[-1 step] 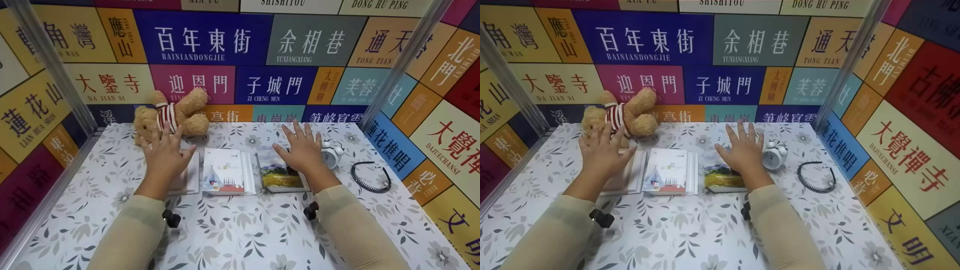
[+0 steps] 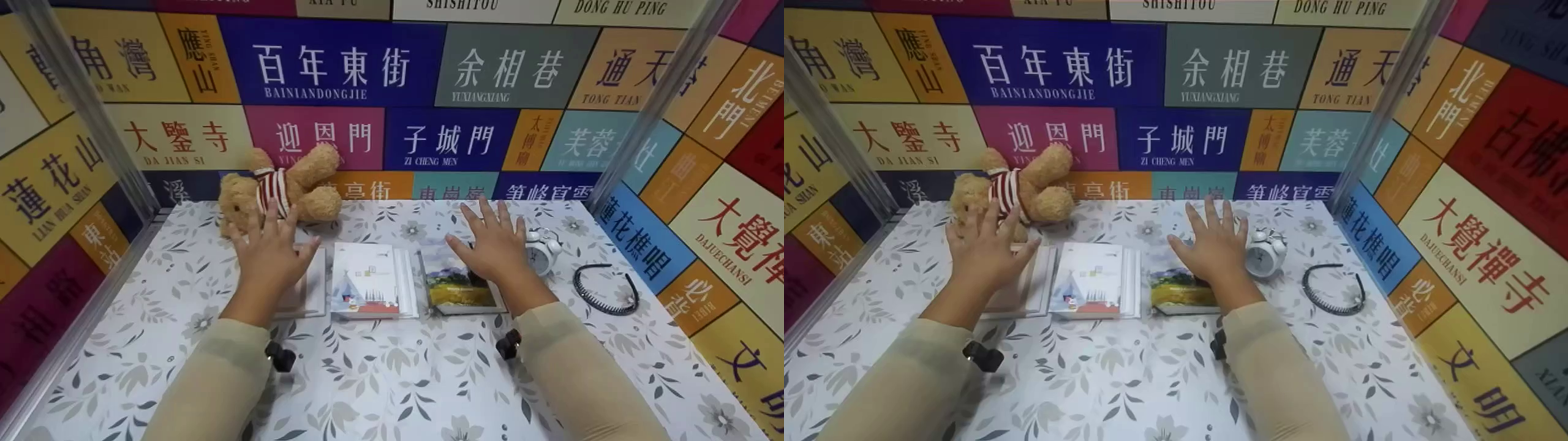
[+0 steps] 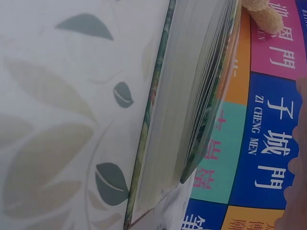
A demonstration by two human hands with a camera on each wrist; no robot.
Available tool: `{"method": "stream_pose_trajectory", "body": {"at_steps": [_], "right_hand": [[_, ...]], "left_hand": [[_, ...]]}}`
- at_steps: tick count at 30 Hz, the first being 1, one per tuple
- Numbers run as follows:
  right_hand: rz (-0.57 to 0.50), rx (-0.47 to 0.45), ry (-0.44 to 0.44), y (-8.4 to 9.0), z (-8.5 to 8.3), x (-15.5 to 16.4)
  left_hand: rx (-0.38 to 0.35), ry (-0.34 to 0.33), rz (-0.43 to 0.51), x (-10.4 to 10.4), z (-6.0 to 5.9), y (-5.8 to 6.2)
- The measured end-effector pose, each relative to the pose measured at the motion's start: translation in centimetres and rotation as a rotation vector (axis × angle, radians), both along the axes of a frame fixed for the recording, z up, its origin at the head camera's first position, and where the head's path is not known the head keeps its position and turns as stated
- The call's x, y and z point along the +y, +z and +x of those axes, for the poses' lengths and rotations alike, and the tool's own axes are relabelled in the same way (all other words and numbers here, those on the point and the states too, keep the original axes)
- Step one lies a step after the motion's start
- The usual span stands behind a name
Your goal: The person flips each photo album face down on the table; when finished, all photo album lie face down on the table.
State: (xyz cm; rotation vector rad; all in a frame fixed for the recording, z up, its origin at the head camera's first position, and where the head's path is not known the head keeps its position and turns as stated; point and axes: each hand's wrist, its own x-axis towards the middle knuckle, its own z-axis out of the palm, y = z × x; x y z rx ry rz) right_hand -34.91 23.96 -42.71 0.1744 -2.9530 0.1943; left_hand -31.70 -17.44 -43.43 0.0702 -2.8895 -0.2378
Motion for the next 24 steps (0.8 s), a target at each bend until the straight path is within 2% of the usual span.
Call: {"method": "stream_pose_trajectory", "body": {"at_steps": [9,17,21,24], "right_hand": [[-0.083,0.016,0.028,0.1,0.7,0.0],[-0.176,0.026,0.044,0.6,1.7,0.1],[-0.257,-0.009,0.048,0.7,2.2,0.6],[-0.315,-0.028,0.049,0.9,2.6,1.0]], "left_hand": [[0.023,-0.001,0.090,0.7,0.0,-0.2],[0.023,-0.021,0.191,3.2,0.2,0.0],[-0.011,-0.047,0.292,4.8,0.5,0.3],[-0.013,-0.093,0.400,6.1,0.7,0.6]]}}
